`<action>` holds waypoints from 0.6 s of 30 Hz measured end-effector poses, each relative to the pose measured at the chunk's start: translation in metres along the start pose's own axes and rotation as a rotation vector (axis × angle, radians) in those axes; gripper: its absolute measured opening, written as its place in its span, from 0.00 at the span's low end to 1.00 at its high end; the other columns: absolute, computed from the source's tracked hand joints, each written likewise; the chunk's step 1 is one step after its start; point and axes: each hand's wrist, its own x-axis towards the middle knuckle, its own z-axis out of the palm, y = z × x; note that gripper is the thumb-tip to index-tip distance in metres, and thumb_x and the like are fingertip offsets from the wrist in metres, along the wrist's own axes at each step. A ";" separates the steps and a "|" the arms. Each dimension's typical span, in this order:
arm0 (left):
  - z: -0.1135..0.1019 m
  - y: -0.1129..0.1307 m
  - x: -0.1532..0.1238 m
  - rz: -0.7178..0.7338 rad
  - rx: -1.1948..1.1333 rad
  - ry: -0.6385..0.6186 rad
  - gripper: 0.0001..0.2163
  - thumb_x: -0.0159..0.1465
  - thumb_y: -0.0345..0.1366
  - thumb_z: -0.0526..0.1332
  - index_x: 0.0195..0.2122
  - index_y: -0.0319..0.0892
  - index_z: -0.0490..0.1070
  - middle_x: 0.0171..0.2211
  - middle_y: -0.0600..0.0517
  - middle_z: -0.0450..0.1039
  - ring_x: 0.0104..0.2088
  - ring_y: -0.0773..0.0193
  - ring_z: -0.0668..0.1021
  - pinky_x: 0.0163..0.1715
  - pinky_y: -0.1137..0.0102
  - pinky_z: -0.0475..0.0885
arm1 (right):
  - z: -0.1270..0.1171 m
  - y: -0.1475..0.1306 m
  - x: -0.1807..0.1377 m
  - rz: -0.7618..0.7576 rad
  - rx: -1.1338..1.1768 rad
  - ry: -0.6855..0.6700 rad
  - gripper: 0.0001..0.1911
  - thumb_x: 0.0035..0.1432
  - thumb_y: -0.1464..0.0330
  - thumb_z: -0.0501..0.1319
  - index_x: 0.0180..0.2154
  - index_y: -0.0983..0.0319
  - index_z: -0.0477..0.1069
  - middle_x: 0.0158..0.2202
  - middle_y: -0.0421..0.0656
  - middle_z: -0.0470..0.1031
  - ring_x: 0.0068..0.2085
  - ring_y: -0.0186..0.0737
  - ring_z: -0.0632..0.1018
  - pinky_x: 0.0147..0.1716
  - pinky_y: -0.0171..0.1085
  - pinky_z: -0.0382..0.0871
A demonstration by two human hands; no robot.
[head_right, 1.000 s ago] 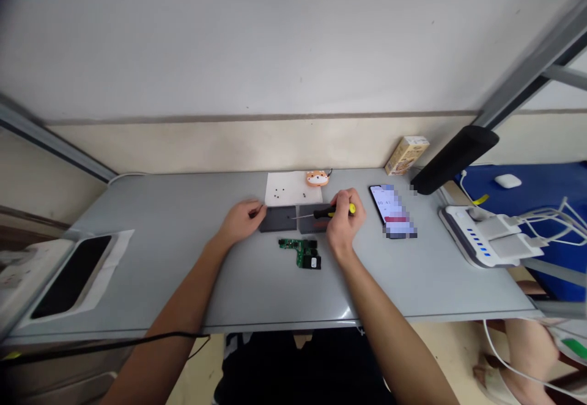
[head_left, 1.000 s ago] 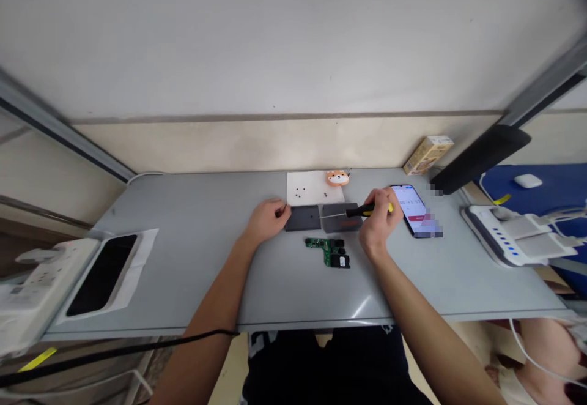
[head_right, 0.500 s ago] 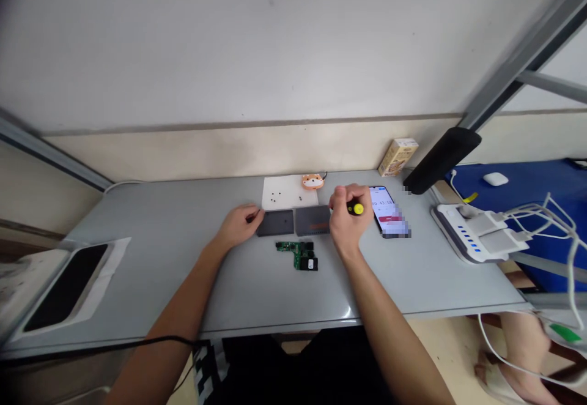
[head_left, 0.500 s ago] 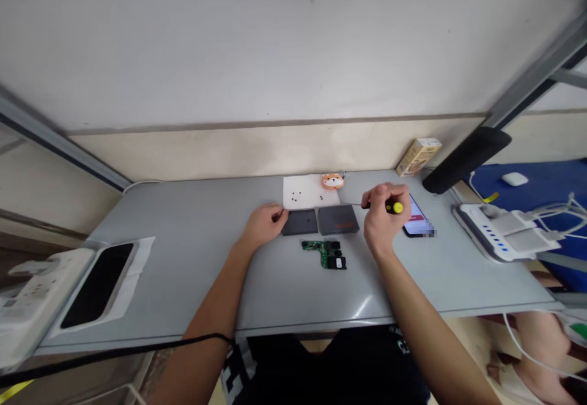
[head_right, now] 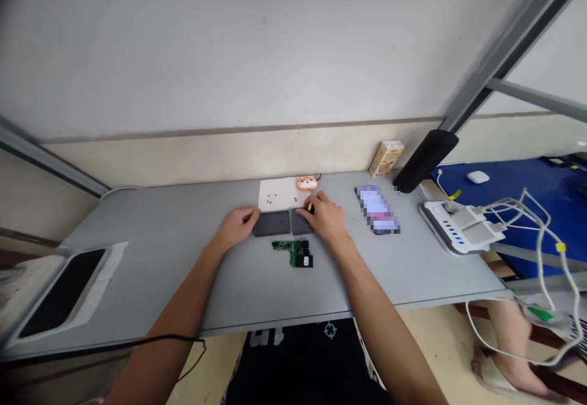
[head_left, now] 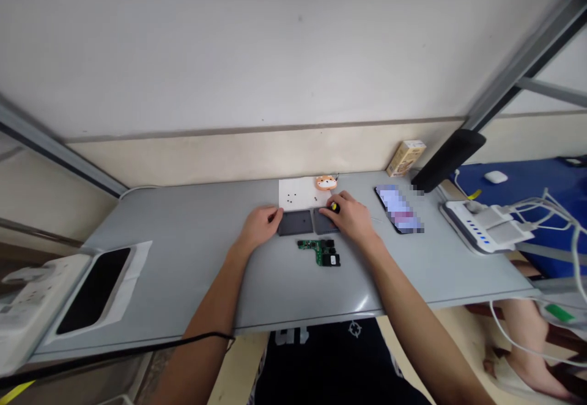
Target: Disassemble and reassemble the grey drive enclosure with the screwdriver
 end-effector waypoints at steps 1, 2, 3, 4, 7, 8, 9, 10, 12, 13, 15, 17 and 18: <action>0.000 0.000 0.000 0.001 -0.001 0.002 0.21 0.73 0.44 0.50 0.22 0.43 0.56 0.22 0.54 0.62 0.25 0.64 0.65 0.29 0.67 0.58 | -0.002 0.003 0.001 0.008 0.009 -0.020 0.17 0.61 0.50 0.64 0.39 0.56 0.76 0.41 0.42 0.76 0.29 0.36 0.74 0.27 0.37 0.54; 0.000 0.000 0.000 0.002 -0.002 0.004 0.21 0.73 0.44 0.50 0.22 0.43 0.56 0.22 0.54 0.63 0.25 0.64 0.66 0.29 0.68 0.58 | -0.004 0.005 0.002 0.011 0.021 -0.034 0.17 0.60 0.50 0.65 0.39 0.56 0.76 0.41 0.42 0.76 0.29 0.36 0.74 0.28 0.37 0.55; 0.001 0.000 0.000 0.002 -0.003 0.006 0.21 0.73 0.44 0.50 0.22 0.43 0.57 0.23 0.54 0.63 0.26 0.64 0.66 0.30 0.67 0.58 | -0.008 0.006 0.002 0.007 0.038 -0.035 0.16 0.60 0.50 0.65 0.39 0.55 0.76 0.42 0.41 0.76 0.29 0.36 0.75 0.28 0.37 0.56; 0.001 0.000 -0.001 0.000 -0.002 0.009 0.21 0.73 0.44 0.50 0.22 0.43 0.57 0.23 0.53 0.64 0.26 0.64 0.66 0.30 0.67 0.58 | -0.012 0.006 0.002 -0.002 0.060 -0.023 0.16 0.60 0.50 0.65 0.40 0.55 0.76 0.43 0.41 0.77 0.29 0.36 0.75 0.29 0.37 0.58; 0.003 0.000 -0.002 -0.010 0.004 0.023 0.21 0.73 0.45 0.50 0.22 0.43 0.58 0.23 0.53 0.65 0.26 0.64 0.67 0.30 0.67 0.58 | -0.028 -0.002 -0.005 -0.049 0.147 0.107 0.14 0.63 0.53 0.63 0.43 0.54 0.76 0.49 0.42 0.76 0.34 0.38 0.78 0.33 0.39 0.63; 0.003 0.000 -0.003 -0.015 0.008 0.028 0.22 0.73 0.45 0.49 0.22 0.43 0.59 0.24 0.53 0.65 0.26 0.64 0.67 0.30 0.67 0.58 | -0.033 -0.006 -0.011 -0.073 0.170 0.149 0.14 0.65 0.54 0.62 0.44 0.54 0.76 0.49 0.42 0.77 0.37 0.39 0.79 0.35 0.39 0.65; 0.004 0.000 -0.003 -0.020 0.014 0.032 0.22 0.73 0.45 0.49 0.22 0.43 0.59 0.24 0.52 0.66 0.26 0.64 0.68 0.30 0.67 0.58 | -0.037 -0.009 -0.019 -0.104 0.184 0.154 0.13 0.66 0.54 0.61 0.44 0.54 0.77 0.48 0.42 0.77 0.38 0.40 0.80 0.36 0.39 0.66; 0.004 -0.001 -0.003 -0.026 0.021 0.035 0.22 0.73 0.45 0.49 0.22 0.43 0.60 0.24 0.52 0.66 0.27 0.63 0.68 0.30 0.67 0.58 | -0.040 -0.012 -0.028 -0.150 0.185 0.103 0.13 0.66 0.54 0.60 0.43 0.54 0.77 0.47 0.42 0.78 0.39 0.40 0.80 0.36 0.39 0.67; 0.005 -0.001 -0.002 -0.040 0.040 0.044 0.22 0.74 0.45 0.48 0.23 0.43 0.61 0.24 0.52 0.67 0.27 0.63 0.68 0.30 0.68 0.58 | -0.042 -0.016 -0.050 -0.236 0.130 -0.068 0.13 0.66 0.53 0.60 0.43 0.52 0.77 0.48 0.41 0.78 0.39 0.40 0.81 0.34 0.39 0.68; 0.006 -0.001 -0.002 -0.049 0.051 0.049 0.22 0.74 0.45 0.48 0.23 0.43 0.62 0.24 0.52 0.67 0.27 0.63 0.68 0.30 0.68 0.58 | -0.041 -0.017 -0.062 -0.275 0.090 -0.135 0.14 0.65 0.51 0.60 0.43 0.52 0.77 0.50 0.41 0.77 0.37 0.40 0.81 0.32 0.39 0.68; 0.007 -0.002 0.000 -0.066 0.077 0.060 0.21 0.74 0.45 0.48 0.24 0.44 0.63 0.24 0.51 0.68 0.27 0.63 0.68 0.30 0.67 0.57 | -0.038 -0.017 -0.081 -0.321 0.016 -0.235 0.17 0.64 0.49 0.60 0.47 0.51 0.76 0.56 0.44 0.74 0.38 0.42 0.82 0.30 0.40 0.69; 0.008 -0.002 0.001 -0.081 0.106 0.068 0.19 0.74 0.43 0.49 0.26 0.44 0.64 0.25 0.51 0.68 0.26 0.62 0.68 0.30 0.67 0.57 | -0.034 -0.016 -0.094 -0.326 -0.037 -0.268 0.21 0.62 0.47 0.60 0.50 0.50 0.74 0.60 0.46 0.71 0.37 0.43 0.82 0.31 0.42 0.71; 0.008 -0.002 0.001 -0.089 0.121 0.070 0.18 0.74 0.42 0.49 0.27 0.44 0.65 0.25 0.51 0.69 0.27 0.61 0.68 0.30 0.67 0.56 | -0.034 -0.015 -0.098 -0.320 -0.053 -0.278 0.22 0.62 0.47 0.61 0.52 0.50 0.73 0.61 0.46 0.70 0.36 0.43 0.82 0.32 0.43 0.72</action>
